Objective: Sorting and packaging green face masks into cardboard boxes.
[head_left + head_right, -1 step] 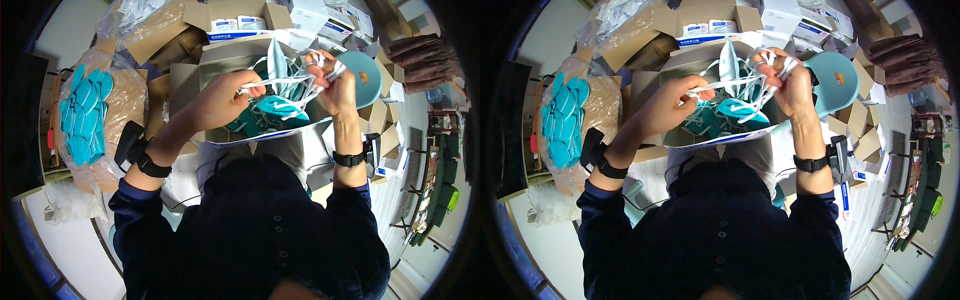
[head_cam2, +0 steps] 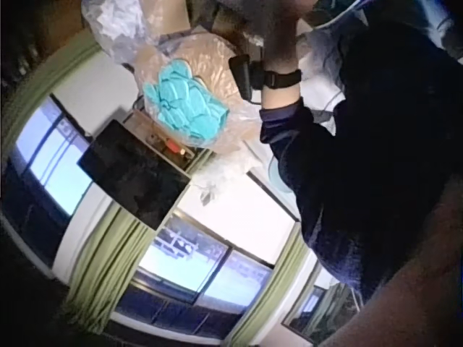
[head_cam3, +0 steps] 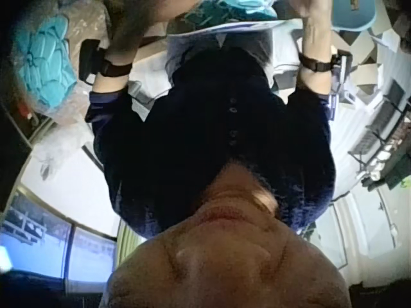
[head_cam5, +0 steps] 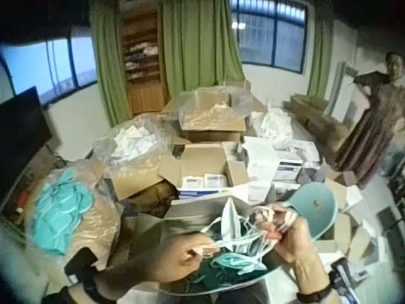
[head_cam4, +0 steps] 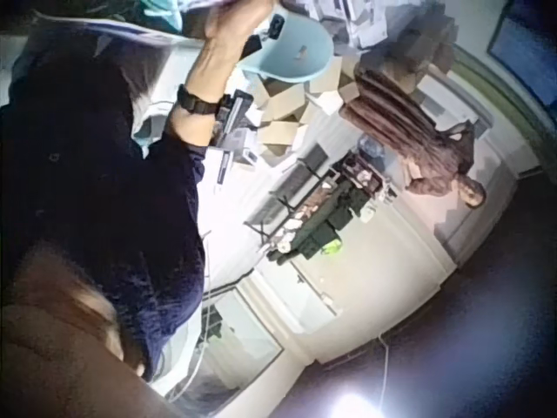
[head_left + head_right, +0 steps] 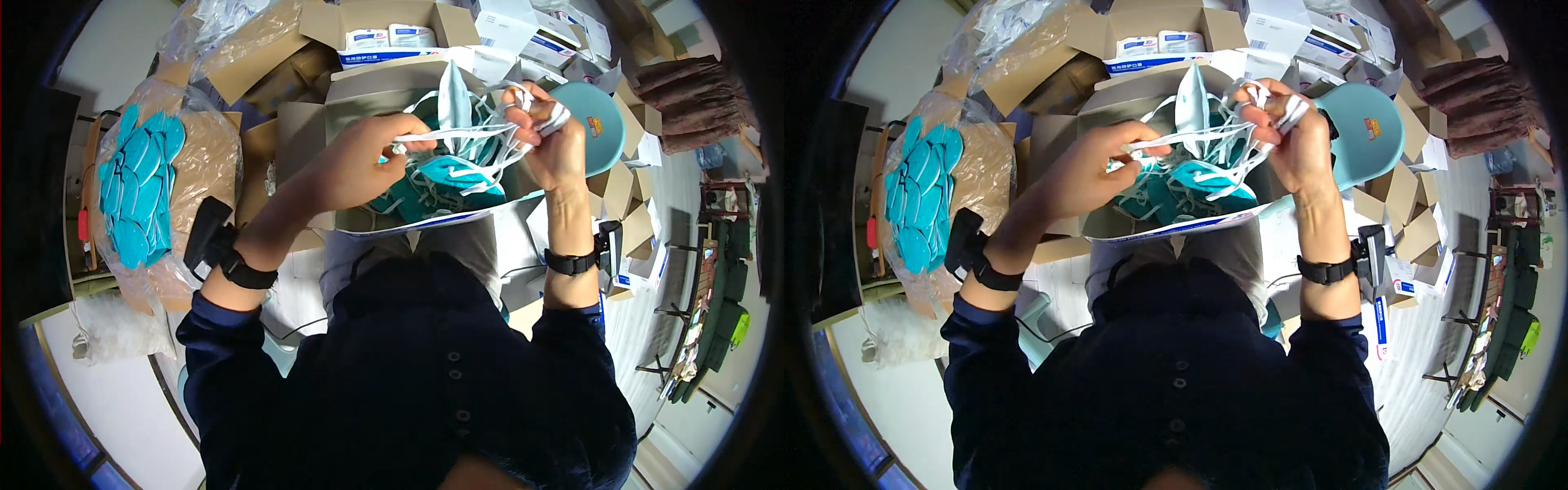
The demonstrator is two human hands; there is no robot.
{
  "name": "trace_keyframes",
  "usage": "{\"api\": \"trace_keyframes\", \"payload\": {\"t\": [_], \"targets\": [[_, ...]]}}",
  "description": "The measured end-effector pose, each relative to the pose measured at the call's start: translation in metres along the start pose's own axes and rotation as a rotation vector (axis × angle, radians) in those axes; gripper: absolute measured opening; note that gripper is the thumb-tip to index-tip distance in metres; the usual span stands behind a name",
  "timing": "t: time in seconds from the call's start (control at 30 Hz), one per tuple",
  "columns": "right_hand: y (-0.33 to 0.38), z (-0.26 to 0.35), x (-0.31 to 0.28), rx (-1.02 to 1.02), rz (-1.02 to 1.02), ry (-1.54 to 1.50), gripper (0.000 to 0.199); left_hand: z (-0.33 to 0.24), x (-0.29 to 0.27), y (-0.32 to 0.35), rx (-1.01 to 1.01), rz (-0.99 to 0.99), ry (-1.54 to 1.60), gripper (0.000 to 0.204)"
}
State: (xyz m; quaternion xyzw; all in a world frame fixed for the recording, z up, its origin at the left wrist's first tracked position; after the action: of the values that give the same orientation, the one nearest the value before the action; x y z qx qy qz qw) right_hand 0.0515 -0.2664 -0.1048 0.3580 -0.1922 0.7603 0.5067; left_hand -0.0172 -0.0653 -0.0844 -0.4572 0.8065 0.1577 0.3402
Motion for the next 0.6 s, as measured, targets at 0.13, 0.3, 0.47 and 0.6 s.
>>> {"api": "trace_keyframes", "payload": {"t": [0.13, 0.3, 0.47, 0.6], "targets": [[0.016, 0.013, -0.005, -0.111, -0.049, 0.132, 0.029, -0.008, -0.027, -0.004, -0.017, -0.085, 0.0, 0.045], [0.029, 0.024, 0.001, -0.277, -0.229, 0.329, 0.016, 0.053, 0.021, -0.043, -0.347, 0.249, -0.348, 0.021], [0.037, 0.029, 0.008, -0.361, -0.266, 0.367, 0.013, 0.129, 0.127, -0.026, -0.561, 0.519, -0.647, 0.028], [0.044, 0.035, 0.008, -0.383, -0.266, 0.351, 0.012, 0.124, 0.134, -0.023, -0.615, 0.352, -0.71, 0.031]]}}
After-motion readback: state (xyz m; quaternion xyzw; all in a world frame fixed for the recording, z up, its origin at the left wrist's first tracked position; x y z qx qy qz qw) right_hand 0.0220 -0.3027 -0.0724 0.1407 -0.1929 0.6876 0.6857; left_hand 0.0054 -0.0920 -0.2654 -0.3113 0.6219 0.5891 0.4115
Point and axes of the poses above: each hand's wrist, its own y-axis away from the middle knuckle, its own x-axis out of the palm, z = x × y, the point moved 7 cm from there along -y, towards the middle knuckle, and after that the axes turned 14 degrees about -y, right-handed, at the moved point
